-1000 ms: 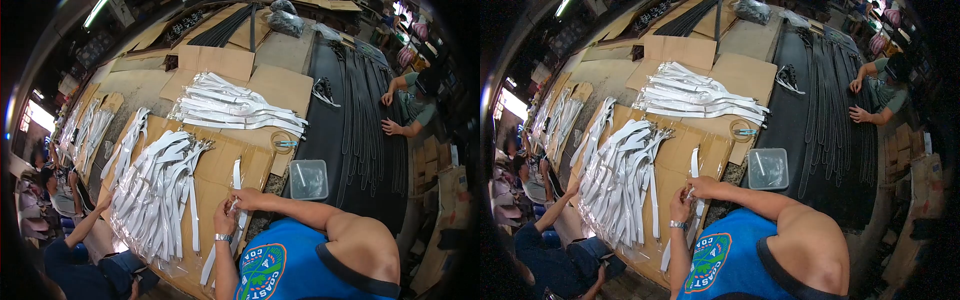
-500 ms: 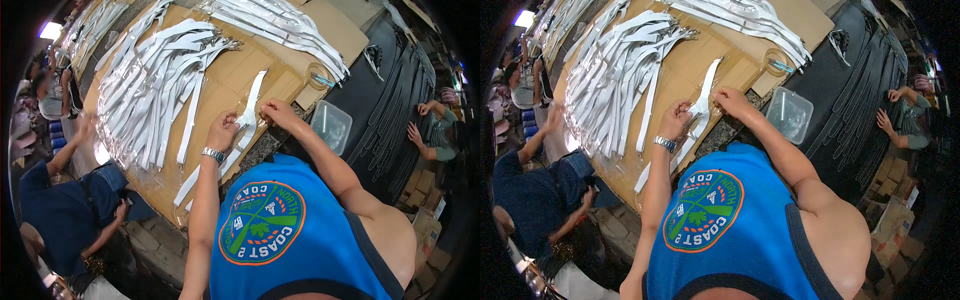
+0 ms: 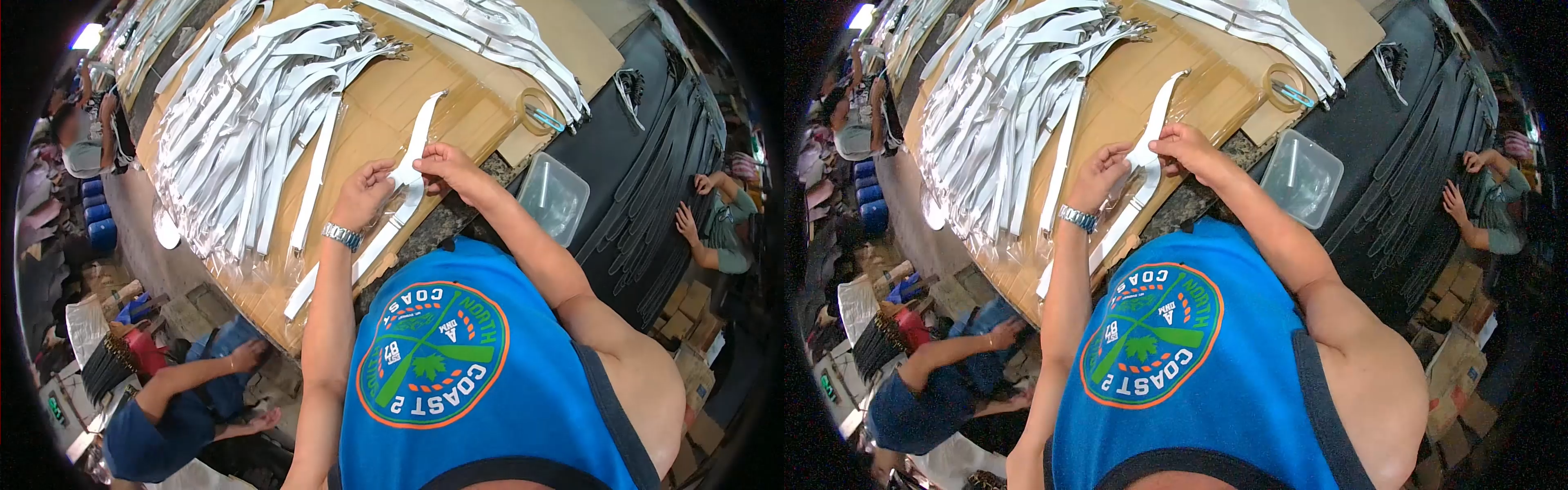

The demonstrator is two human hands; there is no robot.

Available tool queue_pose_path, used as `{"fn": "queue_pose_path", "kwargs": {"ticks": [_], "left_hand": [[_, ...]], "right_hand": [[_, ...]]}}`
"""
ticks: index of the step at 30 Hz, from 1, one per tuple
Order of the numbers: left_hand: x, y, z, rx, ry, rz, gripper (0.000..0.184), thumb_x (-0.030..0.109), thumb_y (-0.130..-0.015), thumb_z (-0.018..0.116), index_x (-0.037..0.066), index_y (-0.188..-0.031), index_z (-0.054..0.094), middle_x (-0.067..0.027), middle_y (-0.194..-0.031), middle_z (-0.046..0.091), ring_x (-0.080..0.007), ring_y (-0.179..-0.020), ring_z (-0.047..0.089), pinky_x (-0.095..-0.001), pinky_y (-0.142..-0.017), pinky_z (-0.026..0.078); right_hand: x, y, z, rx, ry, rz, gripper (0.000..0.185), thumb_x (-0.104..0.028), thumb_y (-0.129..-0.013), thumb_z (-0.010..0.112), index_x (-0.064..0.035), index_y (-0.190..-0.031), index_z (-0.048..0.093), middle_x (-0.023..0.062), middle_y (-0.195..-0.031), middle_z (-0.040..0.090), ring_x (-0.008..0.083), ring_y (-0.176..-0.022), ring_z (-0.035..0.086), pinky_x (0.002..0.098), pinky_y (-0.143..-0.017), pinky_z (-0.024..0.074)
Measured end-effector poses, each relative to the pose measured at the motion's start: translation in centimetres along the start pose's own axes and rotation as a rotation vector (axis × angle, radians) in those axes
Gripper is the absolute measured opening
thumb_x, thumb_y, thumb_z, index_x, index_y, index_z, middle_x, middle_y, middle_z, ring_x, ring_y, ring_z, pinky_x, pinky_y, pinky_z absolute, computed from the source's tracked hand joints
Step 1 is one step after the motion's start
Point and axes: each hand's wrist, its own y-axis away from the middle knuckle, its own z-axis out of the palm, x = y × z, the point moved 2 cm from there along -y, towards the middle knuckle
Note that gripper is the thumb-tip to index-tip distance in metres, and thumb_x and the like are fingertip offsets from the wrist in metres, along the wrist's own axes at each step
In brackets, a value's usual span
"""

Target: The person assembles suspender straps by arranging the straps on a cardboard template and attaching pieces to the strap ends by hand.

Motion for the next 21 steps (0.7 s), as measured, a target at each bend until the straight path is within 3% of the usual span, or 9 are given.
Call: {"fn": "queue_pose_path", "kwargs": {"ticks": [7, 15, 21], "left_hand": [[-0.9, -0.4, -0.6, 0.128, -0.08, 0.027, 0.022, 0.011, -0.094, 0.065, -0.004, -0.112, 0.066, -0.0022, -0.088, 0.069, -0.0051, -0.075, 0.058, -0.0205, -0.064, 0.046], [-0.5, 0.0, -0.7, 0.117, -0.101, 0.002, 0.024, 0.011, -0.093, 0.067, -0.004, -0.112, 0.065, -0.0044, -0.093, 0.07, -0.007, -0.078, 0.06, -0.0214, -0.069, 0.048], [0.0, -0.1, -0.6, 0.09, -0.131, -0.021, 0.027, 0.013, -0.092, 0.07, -0.002, -0.114, 0.065, -0.0049, -0.098, 0.07, -0.0084, -0.087, 0.063, -0.0225, -0.077, 0.05]], "right_hand": [[1.1, -1.5, -1.3, -0.13, 0.019, -0.034, 0.016, -0.018, -0.093, 0.067, -0.0058, -0.1, 0.06, 0.0008, -0.078, 0.061, 0.0076, -0.063, 0.056, 0.0203, -0.053, 0.045], [0.3, -0.8, -1.3, -0.11, 0.049, -0.028, 0.013, -0.016, -0.095, 0.064, -0.0047, -0.099, 0.061, 0.0009, -0.079, 0.06, 0.0082, -0.065, 0.055, 0.0213, -0.056, 0.0453], [-0.3, -0.5, -1.1, -0.145, 0.062, -0.02, 0.014, -0.021, -0.094, 0.066, -0.0093, -0.099, 0.06, -0.0027, -0.077, 0.059, 0.0063, -0.062, 0.053, 0.02, -0.056, 0.0412]]}}
